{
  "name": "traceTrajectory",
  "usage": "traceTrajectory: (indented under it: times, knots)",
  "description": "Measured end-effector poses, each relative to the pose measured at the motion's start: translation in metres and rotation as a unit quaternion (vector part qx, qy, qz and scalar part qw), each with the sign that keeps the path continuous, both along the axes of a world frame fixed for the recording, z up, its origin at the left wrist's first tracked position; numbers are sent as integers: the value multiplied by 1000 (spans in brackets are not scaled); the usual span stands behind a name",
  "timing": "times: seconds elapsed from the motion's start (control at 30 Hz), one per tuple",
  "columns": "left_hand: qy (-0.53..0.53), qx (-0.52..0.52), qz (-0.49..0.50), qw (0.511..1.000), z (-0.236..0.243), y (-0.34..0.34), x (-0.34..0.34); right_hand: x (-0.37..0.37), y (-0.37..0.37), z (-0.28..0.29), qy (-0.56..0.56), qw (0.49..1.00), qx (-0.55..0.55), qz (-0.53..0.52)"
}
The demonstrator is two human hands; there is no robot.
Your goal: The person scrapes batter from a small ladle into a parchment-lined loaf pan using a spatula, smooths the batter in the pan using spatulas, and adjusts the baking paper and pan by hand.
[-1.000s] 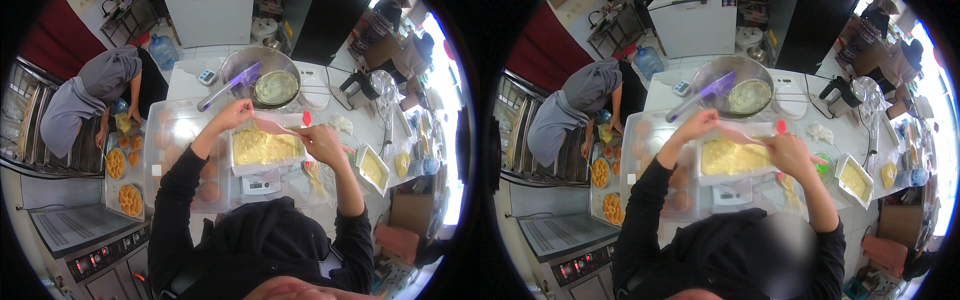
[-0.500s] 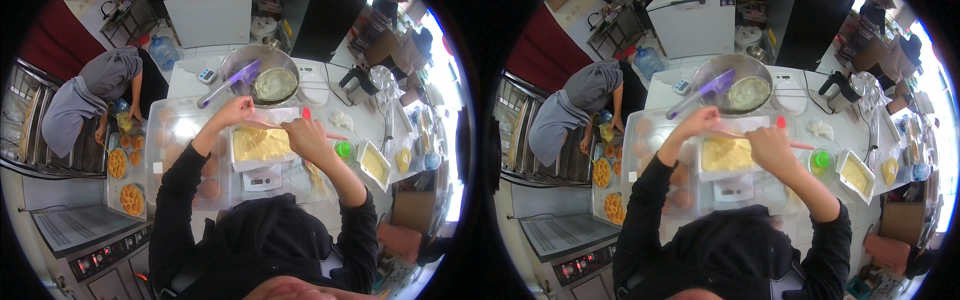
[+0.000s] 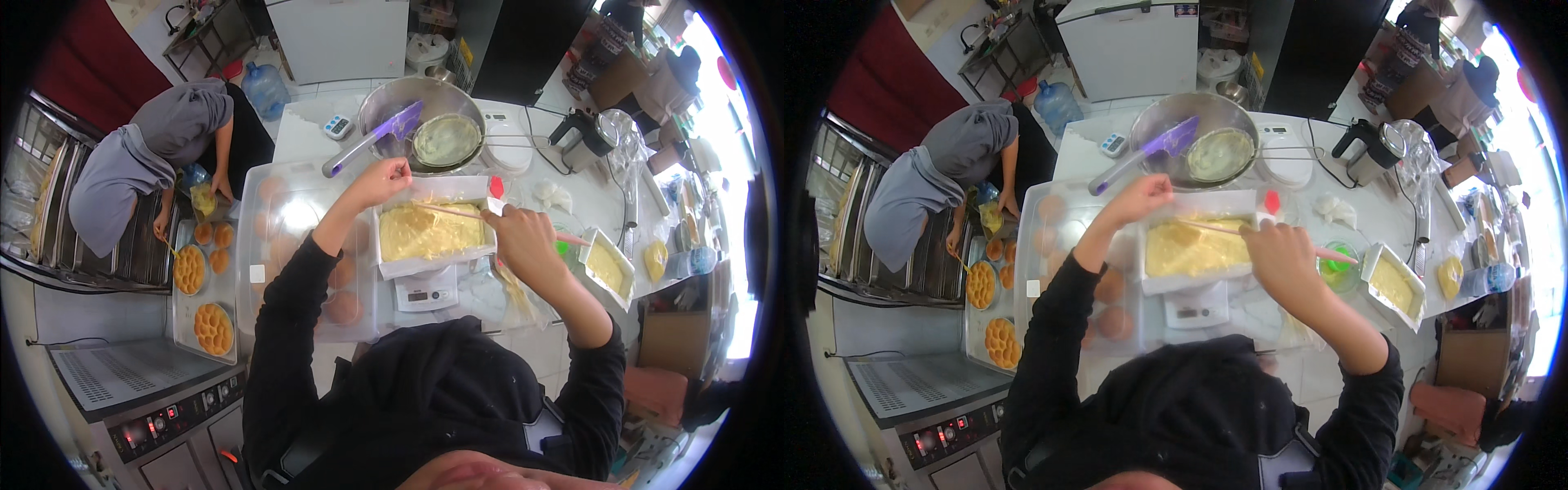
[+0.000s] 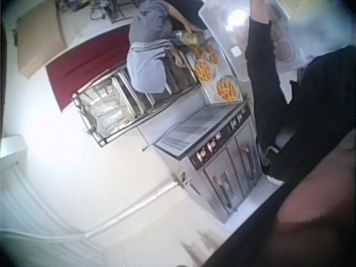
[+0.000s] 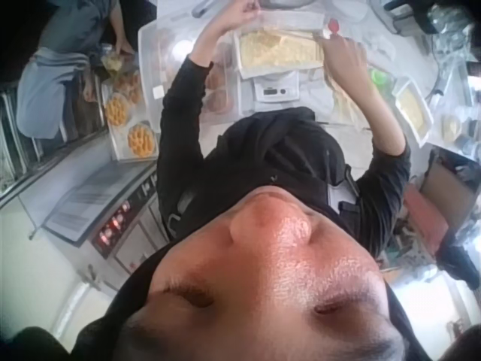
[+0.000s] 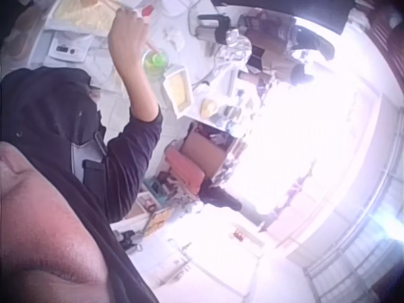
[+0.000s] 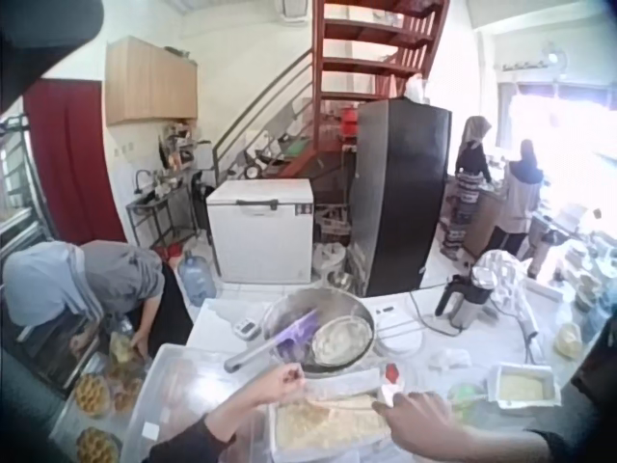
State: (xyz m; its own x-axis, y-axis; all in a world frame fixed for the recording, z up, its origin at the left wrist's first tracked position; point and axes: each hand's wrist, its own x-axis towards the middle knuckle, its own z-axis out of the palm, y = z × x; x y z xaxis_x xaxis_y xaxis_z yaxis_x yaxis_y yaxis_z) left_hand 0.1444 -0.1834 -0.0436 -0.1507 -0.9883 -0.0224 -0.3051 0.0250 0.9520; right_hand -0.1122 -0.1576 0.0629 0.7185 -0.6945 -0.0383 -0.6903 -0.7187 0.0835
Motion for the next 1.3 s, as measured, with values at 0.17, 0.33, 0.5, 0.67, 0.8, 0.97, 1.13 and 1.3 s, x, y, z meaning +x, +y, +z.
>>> traceTrajectory:
  times: [0.17,0.33,0.5,0.67,0.8,0.97,1.13,1.3]
  knots:
    - [10,-27,-11,1000,-5,-1,1,-3,-10,-6,-32,999,-37,0]
    - [23,-16,-10,1000,-2,2,1,-7,-8,-5,-17,1000,-15,9]
    - [8,-20,6,1000,-3,0,1,4,-11,-8,-43,998,-46,15]
    - [-1,-85,-6,996,-7,-1,-2,8,1,-2,-8,1000,-28,-1]
    - [10,-39,8,999,-7,1,-5,16,-2,-9,-26,992,-118,23]
    - [-9,-36,31,999,1,2,-8,28,2,2,-10,995,-93,17]
    - [-29,-78,27,996,2,5,-9,33,5,-11,-36,990,-126,44]
    - [-20,-73,27,997,-2,5,-6,39,12,-14,-20,990,-131,51]
